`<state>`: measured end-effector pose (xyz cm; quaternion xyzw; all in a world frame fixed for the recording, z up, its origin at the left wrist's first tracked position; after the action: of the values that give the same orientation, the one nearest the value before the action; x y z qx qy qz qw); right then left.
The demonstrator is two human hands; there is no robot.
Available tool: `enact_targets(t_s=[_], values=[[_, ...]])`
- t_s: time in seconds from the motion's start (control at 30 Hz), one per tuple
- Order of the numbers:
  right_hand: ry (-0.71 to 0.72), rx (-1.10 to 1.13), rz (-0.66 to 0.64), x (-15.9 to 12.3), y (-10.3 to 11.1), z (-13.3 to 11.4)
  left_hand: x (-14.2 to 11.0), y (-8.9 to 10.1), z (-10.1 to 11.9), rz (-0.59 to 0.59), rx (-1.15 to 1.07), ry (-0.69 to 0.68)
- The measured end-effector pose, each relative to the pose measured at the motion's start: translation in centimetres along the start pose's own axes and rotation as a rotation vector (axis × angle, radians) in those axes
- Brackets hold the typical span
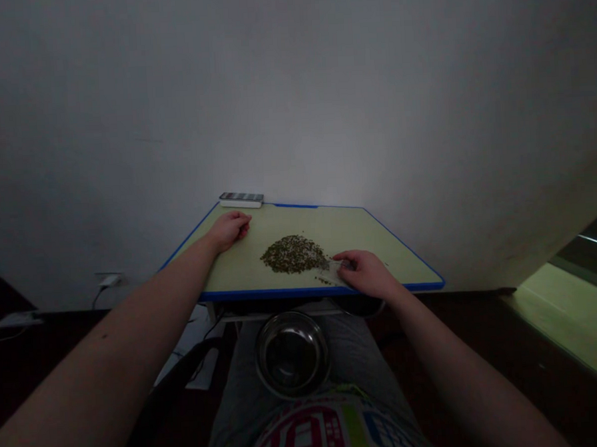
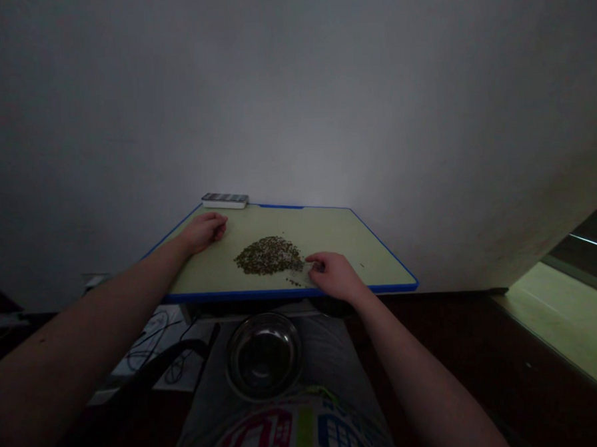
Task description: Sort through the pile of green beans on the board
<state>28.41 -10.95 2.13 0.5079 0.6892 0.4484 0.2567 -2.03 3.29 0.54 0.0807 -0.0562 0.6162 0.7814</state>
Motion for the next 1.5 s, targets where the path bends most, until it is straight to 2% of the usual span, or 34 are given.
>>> enact_targets(t_s=[0.23,0.47,0.8,1.0,1.2,1.37,1.5], values=[[-0.114,-0.002,0.031,-1.5,0.5,1.4,0.2,0.2,-0.2,0.005,0.015,0.004],[-0.150,-0.032,0.030,-2.1,0.0,-0.1,0.3,0.3,-0.3,0.003,-0.004,-0.011],[-0.036,0.094,-0.069,-1.1,-2.4,-3.0,0.1,0.1,0.0,-0.003,-0.004,-0.010],[0.018,0.220,-0.120,-1.4,-3.5,-3.9,0.0,0.1,0.1,-0.002,0.014,-0.004],[0.111,0.302,-0.054,-0.7,-2.6,-4.4,0.2,0.1,-0.1,-0.016,0.007,-0.009],[0.187,0.170,0.022,1.8,-1.2,-6.6,0.1,0.0,-0.1,-0.013,0.011,0.000],[0.278,-0.026,0.011,3.8,-1.6,-9.9,0.0,0.0,0.1,-0.001,0.017,-0.007]])
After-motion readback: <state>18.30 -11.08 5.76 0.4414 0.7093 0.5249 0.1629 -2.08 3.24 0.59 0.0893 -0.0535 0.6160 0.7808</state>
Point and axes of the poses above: each hand's wrist, its own x-axis towards the middle knuckle, its own y-axis out of the back of the hand, z = x × y, the point moved 8 cm from there along x, towards the middle knuckle, and after that the axes turned 12 degrees about -z, right-handed, at the moved point
